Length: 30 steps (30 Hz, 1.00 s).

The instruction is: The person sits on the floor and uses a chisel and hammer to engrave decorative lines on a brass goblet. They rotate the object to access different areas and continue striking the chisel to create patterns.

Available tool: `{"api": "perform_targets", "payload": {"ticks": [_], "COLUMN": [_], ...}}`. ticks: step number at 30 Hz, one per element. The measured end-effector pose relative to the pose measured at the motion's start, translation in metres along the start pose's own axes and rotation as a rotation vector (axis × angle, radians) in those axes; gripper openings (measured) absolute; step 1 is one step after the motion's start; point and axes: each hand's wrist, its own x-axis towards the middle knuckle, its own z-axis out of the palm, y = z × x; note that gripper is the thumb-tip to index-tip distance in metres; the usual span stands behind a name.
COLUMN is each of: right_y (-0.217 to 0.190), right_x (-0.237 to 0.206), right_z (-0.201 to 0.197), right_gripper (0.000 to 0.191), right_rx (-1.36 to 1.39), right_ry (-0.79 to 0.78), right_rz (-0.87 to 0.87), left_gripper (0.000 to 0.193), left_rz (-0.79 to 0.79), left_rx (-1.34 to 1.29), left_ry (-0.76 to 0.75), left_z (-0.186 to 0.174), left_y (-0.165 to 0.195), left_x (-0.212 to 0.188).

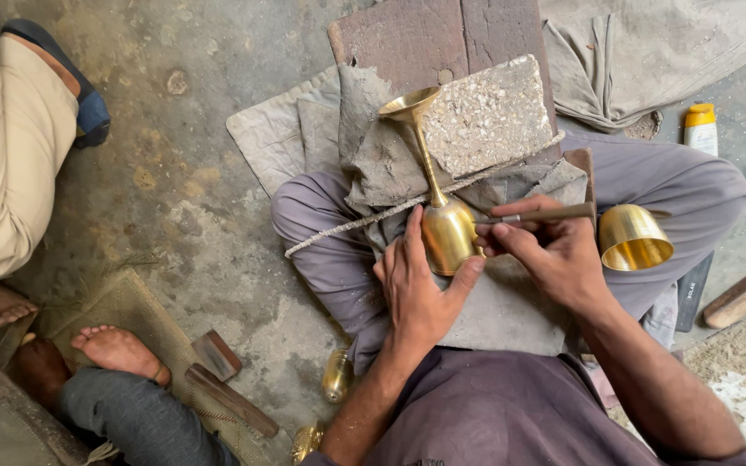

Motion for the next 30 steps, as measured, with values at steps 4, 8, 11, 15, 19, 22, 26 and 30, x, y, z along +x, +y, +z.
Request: {"api": "perform_targets", "payload": {"ticks": [4, 8, 11, 15, 19, 22, 26, 30], "right_y": [-0.002, -0.001, 0.001, 0.007, 0.013, 0.014, 0.012, 0.01], "right_x": [0.015, 0.024, 0.021, 0.005, -0.008, -0.007, 0.001, 0.004], "right_z": [0.005, 0.009, 0.007, 0.011, 0.02, 0.021, 0.02, 0.026], "right_gripper": [0.02, 0.016, 0.015, 0.022, 0.021, 0.018, 0.02, 0.019], "right_rx": [-0.083, -0.006, 0.053, 0.063, 0.317, 0.343, 0.155, 0.148], "right_ry": [-0.004, -0.096, -0.106, -0.01, 0.041, 0.016, -0.017, -0.024], "right_rz": [0.022, -0.096, -0.093, 0.029, 0.049, 0.063, 0.027, 0.037], "left_gripper": [0.095, 0.094, 0.094, 0.096, 0.103, 0.105, 0.104, 0.102], "left_rz": [0.032, 0.065, 0.043, 0.001, -0.062, -0.067, -0.032, -0.037], "left_rx": [-0.058, -0.052, -0.047, -0.026, -0.051, -0.045, -0.079, -0.12], "left_ry": [-0.064, -0.087, -0.083, -0.041, -0.024, -0.055, -0.04, -0.04], "left_z": [-0.006, -0.007, -0.005, -0.001, -0.001, -0.003, -0.003, 0.0], "left_y": [-0.008, -0.013, -0.013, -0.008, -0.003, -0.004, -0.008, -0.013], "left_x": [0.001, 0.002, -0.001, -0.003, -0.003, -0.003, -0.004, -0.008]}}
